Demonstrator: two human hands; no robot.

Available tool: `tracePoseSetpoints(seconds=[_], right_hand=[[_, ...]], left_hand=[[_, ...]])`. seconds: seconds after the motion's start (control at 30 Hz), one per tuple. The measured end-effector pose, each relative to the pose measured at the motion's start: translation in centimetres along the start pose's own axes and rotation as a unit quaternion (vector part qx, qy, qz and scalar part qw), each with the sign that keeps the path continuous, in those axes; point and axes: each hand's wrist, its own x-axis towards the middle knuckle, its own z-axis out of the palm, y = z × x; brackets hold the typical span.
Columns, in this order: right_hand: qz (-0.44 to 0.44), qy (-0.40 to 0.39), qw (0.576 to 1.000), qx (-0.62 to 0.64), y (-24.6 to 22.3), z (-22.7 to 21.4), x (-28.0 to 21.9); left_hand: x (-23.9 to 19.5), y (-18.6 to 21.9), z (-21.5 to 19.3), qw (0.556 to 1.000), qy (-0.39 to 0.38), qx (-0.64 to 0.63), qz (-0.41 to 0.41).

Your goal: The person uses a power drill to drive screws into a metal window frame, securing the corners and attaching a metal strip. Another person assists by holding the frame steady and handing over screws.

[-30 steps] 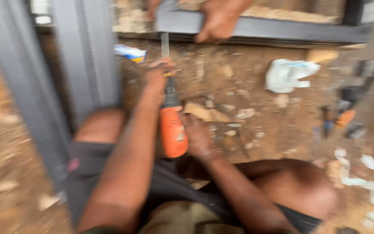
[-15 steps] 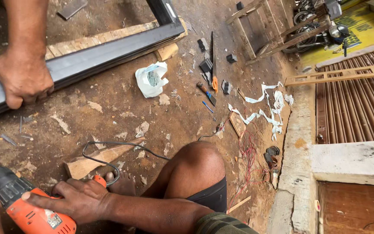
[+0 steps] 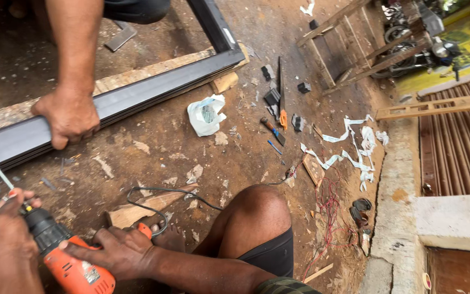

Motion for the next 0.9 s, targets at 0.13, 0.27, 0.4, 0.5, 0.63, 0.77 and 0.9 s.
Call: tracePoseSetpoints(seconds=[0.13, 0.27, 0.4, 0.5, 0.63, 0.77, 0.9], right_hand=[[-0.003, 0.023, 1.000, 0.007, 0.1, 0.1, 0.5], [-0.008, 0.070, 0.997, 0.037, -0.8, -0.2, 0.5], [-0.006, 0.063, 0.998, 0.001, -0.9, -0.9, 0.2], [-0.003, 0.055, 0.998, -0.034, -1.2, -1.1, 0.5], [-0.010, 0.001, 1.000, -0.025, -0.7, -1.8, 1.7], [0.012, -0.029, 0.999, -0.010, -0.3, -2.3, 1.8], [-0.015, 0.047, 0.998, -0.027, 0.5, -2.8, 1.9]], left_hand=[[-0.2, 0.9, 1.6, 1.000, 0.017, -0.002, 0.000], [-0.9, 1.9, 1.9, 0.999, 0.025, 0.022, -0.006], [-0.8, 2.1, 1.8, 0.999, 0.028, 0.017, -0.014], [0.1, 1.5, 1.1, 1.000, 0.024, 0.011, -0.009], [1.8, 0.5, 0.6, 0.998, 0.025, -0.032, -0.041], [2.8, -0.3, 1.6, 0.997, -0.075, -0.015, 0.032], [2.5, -0.3, 3.6, 0.996, -0.048, -0.073, -0.006]])
